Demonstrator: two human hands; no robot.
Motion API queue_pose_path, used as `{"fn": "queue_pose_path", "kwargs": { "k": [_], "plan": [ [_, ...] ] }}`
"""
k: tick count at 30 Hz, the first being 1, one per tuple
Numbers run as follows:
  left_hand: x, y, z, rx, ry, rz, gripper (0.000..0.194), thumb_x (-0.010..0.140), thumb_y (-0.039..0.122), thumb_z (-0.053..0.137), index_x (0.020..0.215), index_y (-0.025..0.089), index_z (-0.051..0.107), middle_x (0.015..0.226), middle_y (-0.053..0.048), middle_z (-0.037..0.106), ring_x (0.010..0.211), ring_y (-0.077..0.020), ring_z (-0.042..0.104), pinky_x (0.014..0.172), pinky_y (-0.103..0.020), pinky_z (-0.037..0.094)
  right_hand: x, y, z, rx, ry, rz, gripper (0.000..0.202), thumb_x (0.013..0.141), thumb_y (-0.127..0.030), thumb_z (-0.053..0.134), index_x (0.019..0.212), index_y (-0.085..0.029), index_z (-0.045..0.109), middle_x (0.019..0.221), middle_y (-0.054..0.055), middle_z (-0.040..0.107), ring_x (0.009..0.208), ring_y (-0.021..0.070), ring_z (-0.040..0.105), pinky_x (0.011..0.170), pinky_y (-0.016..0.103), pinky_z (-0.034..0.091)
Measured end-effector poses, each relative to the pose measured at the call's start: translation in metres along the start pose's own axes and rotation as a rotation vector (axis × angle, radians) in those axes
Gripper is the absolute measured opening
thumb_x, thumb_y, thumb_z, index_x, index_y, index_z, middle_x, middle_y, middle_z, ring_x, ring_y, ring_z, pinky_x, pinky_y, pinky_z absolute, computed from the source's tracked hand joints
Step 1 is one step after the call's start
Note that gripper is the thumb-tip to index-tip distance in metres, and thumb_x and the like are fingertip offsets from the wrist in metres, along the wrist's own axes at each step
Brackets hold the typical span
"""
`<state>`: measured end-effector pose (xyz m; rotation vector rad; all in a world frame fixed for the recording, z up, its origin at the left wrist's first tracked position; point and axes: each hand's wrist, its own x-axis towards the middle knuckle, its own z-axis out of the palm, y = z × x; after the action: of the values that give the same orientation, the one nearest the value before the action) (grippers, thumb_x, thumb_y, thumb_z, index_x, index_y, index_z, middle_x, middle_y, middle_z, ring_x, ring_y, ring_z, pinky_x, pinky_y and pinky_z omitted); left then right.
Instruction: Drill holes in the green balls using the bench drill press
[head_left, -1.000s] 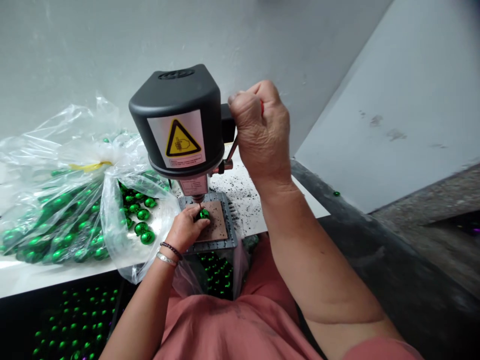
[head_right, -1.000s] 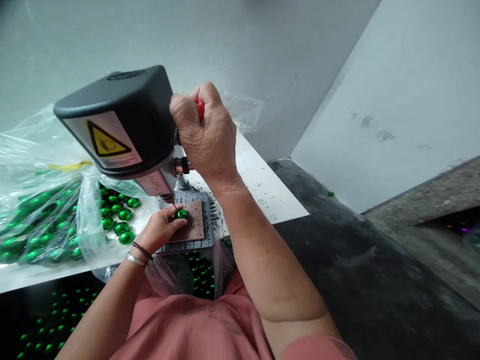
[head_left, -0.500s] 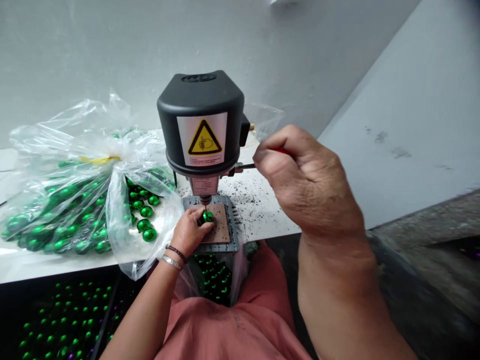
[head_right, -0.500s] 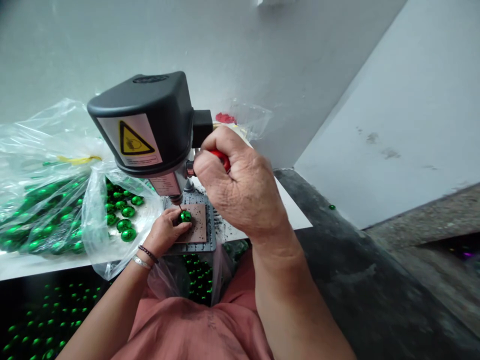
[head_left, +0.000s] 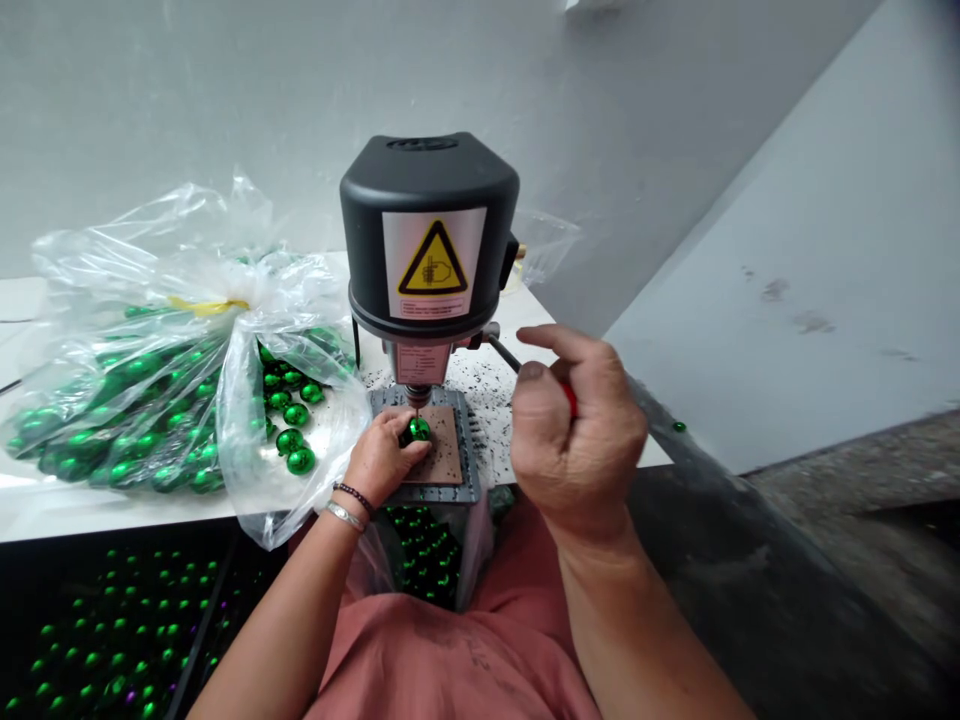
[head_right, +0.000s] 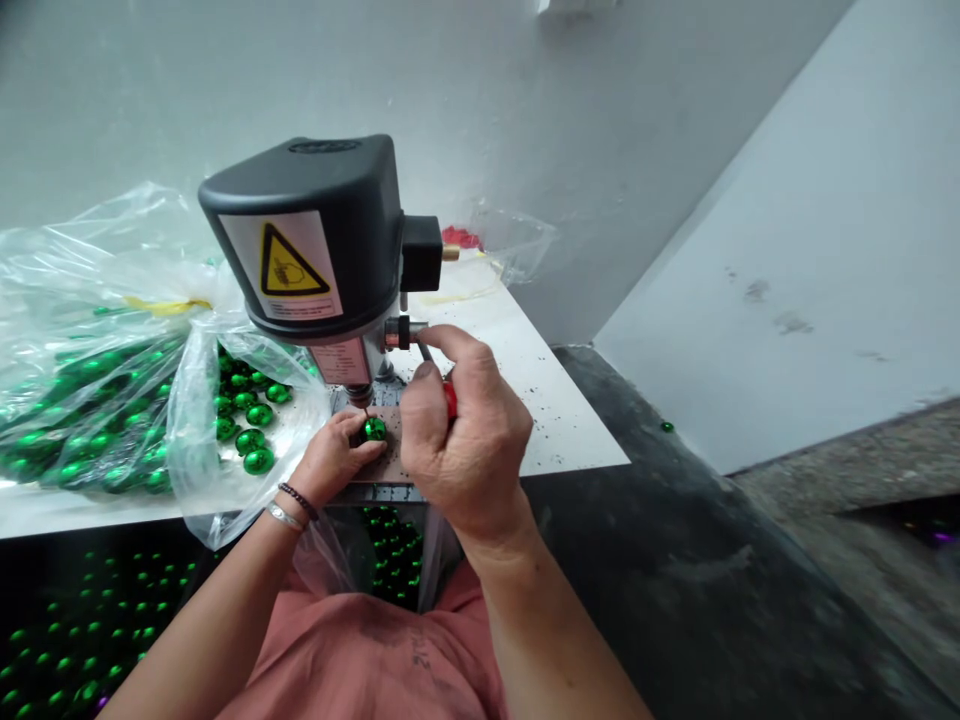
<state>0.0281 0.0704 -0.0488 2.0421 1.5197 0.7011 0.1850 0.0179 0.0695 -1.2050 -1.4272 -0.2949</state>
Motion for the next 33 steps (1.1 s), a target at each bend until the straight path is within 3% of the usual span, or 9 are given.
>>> {"fn": "queue_pose_path", "kwargs": {
  "k": [8,15,25,33],
  "plan": [
    [0.000,-0.001,0.001,0.016,-0.006,0.003,0.037,0.071,0.031,0.060,0.106,0.018,0.061,0.105,-0.007,0.059,0.098,-0.0189,0.055,0.091,-0.031,0.041,-0.011,0.007,0.010,-0.006,0.122,-0.063,0.020,0.075,-0.011,0.047,0.091,-0.017,0.058,0.084,-0.001,0.066,0.071,0.0071,0.060,0.060,0.019,0.046],
    [-0.001,0.000,0.002,0.032,0.025,0.023,0.032,0.071,0.030,0.061,0.101,0.019,0.062,0.101,-0.006,0.059,0.095,-0.0184,0.055,0.089,-0.031,0.042,-0.019,0.010,0.014,-0.012,0.170,-0.073,0.020,0.075,-0.009,0.046,0.087,-0.018,0.059,0.077,-0.003,0.065,0.063,0.0061,0.057,0.058,0.019,0.044],
    [-0.001,0.001,0.001,0.041,0.010,-0.005,0.030,0.070,0.032,0.061,0.097,0.019,0.063,0.100,-0.006,0.059,0.093,-0.0178,0.056,0.087,-0.030,0.043,-0.028,0.012,0.019,-0.006,0.194,-0.028,0.022,0.078,-0.010,0.043,0.089,-0.020,0.059,0.076,-0.002,0.063,0.064,0.0061,0.055,0.060,0.019,0.044],
    [-0.002,0.003,0.000,-0.003,0.016,0.002,0.027,0.070,0.031,0.061,0.095,0.020,0.063,0.101,-0.005,0.059,0.093,-0.0174,0.055,0.086,-0.029,0.042,-0.048,0.023,0.026,0.057,0.128,0.027,0.022,0.078,-0.010,0.042,0.087,-0.019,0.059,0.070,-0.002,0.059,0.061,0.0062,0.053,0.059,0.020,0.043]
  ]
}}
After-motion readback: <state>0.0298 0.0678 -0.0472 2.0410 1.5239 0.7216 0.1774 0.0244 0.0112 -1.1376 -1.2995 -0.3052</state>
